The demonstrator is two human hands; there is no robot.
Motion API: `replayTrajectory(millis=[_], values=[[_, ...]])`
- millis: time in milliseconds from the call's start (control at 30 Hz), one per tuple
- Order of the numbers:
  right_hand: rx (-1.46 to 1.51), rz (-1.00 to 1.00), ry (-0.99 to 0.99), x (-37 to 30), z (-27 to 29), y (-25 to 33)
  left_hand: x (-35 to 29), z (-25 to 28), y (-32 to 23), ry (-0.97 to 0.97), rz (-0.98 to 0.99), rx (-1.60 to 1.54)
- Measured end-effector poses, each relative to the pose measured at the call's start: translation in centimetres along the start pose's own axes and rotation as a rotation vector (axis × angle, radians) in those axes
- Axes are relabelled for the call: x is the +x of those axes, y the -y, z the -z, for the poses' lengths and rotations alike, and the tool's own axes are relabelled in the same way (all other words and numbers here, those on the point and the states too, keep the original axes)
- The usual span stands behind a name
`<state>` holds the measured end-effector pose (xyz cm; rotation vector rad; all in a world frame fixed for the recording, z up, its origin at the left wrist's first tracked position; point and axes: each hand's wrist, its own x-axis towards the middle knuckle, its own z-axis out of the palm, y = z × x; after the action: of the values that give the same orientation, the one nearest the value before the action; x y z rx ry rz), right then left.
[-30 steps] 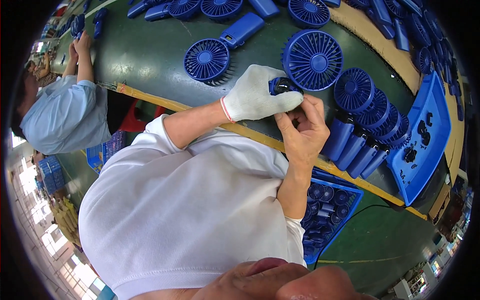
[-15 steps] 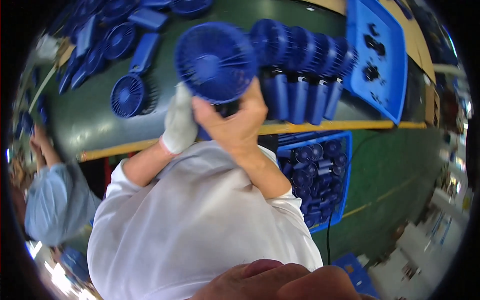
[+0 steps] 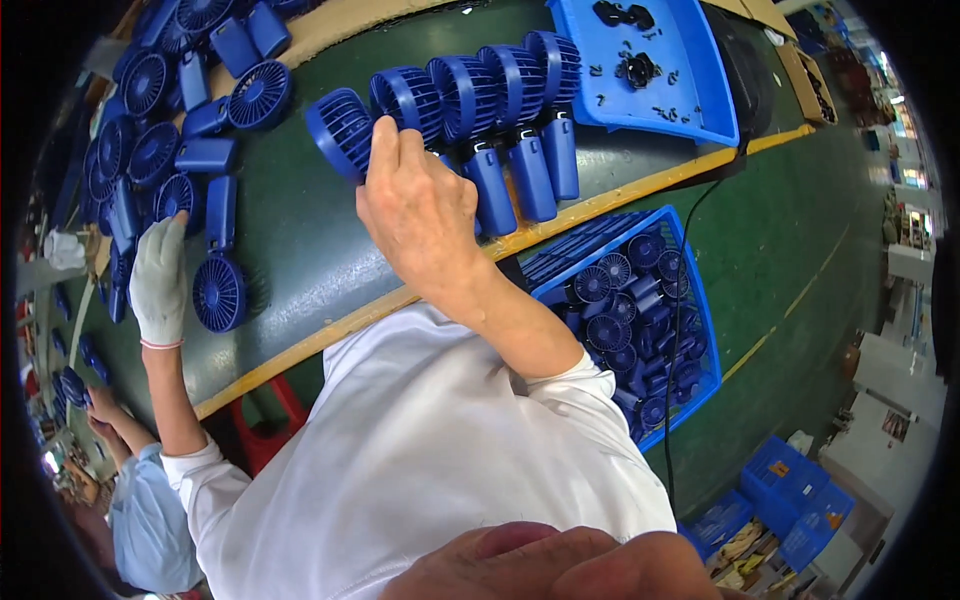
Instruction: The person assembles portable fans by hand, fitting a fan head to a body and inserting a small black component into the joint before placing it in a crate. This process is repeated multiple times throughout the video.
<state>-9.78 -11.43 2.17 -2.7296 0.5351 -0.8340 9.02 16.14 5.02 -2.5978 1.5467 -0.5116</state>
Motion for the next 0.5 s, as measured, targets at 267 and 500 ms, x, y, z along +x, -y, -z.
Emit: replayTrajectory(millis=[267, 500], values=[[0.08, 0.064, -0.039, 0.2, 0.8, -0.7, 3.3, 0.5, -3.0, 0.185, -0.454, -0.024], [-0.216, -0.095, -0.142, 6.1, 6.2, -15.8, 4.8, 1.0, -3.7, 0.28, -0.444, -0.228]])
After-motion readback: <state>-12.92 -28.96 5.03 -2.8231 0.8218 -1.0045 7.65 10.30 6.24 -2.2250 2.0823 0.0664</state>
